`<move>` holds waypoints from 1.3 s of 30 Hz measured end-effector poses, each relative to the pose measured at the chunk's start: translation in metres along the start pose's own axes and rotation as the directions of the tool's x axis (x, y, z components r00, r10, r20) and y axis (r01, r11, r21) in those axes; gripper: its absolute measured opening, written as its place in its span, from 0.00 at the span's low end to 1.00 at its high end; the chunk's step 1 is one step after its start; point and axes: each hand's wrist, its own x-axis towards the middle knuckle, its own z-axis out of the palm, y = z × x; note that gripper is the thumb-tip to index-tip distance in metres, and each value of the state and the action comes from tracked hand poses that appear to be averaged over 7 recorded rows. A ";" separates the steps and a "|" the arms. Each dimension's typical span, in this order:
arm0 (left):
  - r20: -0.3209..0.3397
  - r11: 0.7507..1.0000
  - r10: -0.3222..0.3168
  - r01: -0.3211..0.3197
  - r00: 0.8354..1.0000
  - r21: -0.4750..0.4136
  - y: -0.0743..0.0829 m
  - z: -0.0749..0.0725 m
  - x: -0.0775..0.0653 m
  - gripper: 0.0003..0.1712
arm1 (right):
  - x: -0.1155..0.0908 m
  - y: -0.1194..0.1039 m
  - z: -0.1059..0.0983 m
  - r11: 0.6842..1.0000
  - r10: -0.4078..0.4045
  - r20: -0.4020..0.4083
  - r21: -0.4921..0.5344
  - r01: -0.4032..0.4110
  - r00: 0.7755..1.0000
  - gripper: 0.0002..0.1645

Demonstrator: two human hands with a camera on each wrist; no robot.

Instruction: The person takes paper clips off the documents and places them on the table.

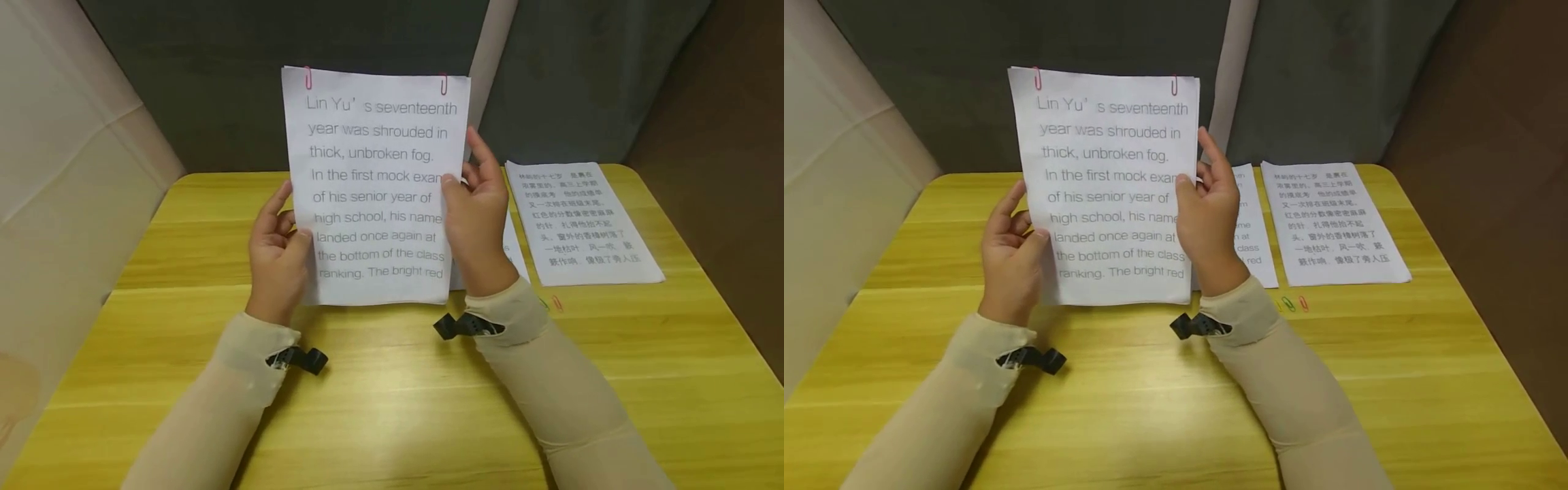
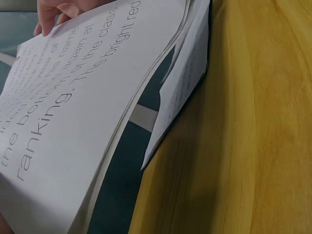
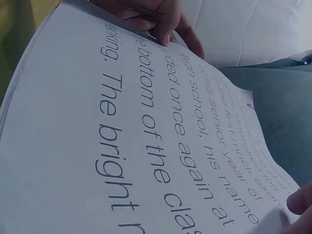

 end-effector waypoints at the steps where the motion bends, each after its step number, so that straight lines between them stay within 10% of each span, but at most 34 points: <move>1: 0.009 1.000 0.001 -0.001 1.000 0.000 0.000 0.001 0.000 0.40 | 0.000 -0.001 -0.001 1.000 -0.009 -0.015 0.005 0.009 1.000 0.40; 16: 0.162 0.996 0.088 -0.091 0.983 0.010 0.019 0.027 0.020 0.45 | 0.012 -0.019 -0.019 0.999 -0.040 -0.160 0.018 0.043 0.986 0.39; 33: 0.136 0.976 0.176 -0.155 0.975 -0.153 0.048 0.070 0.048 0.44 | 0.026 -0.042 -0.040 0.989 -0.088 -0.109 0.111 0.100 0.990 0.36; 39: 0.164 0.952 0.283 -0.257 0.945 -0.163 0.038 0.068 0.053 0.44 | 0.026 -0.040 -0.043 0.983 -0.089 -0.076 0.154 0.100 0.993 0.34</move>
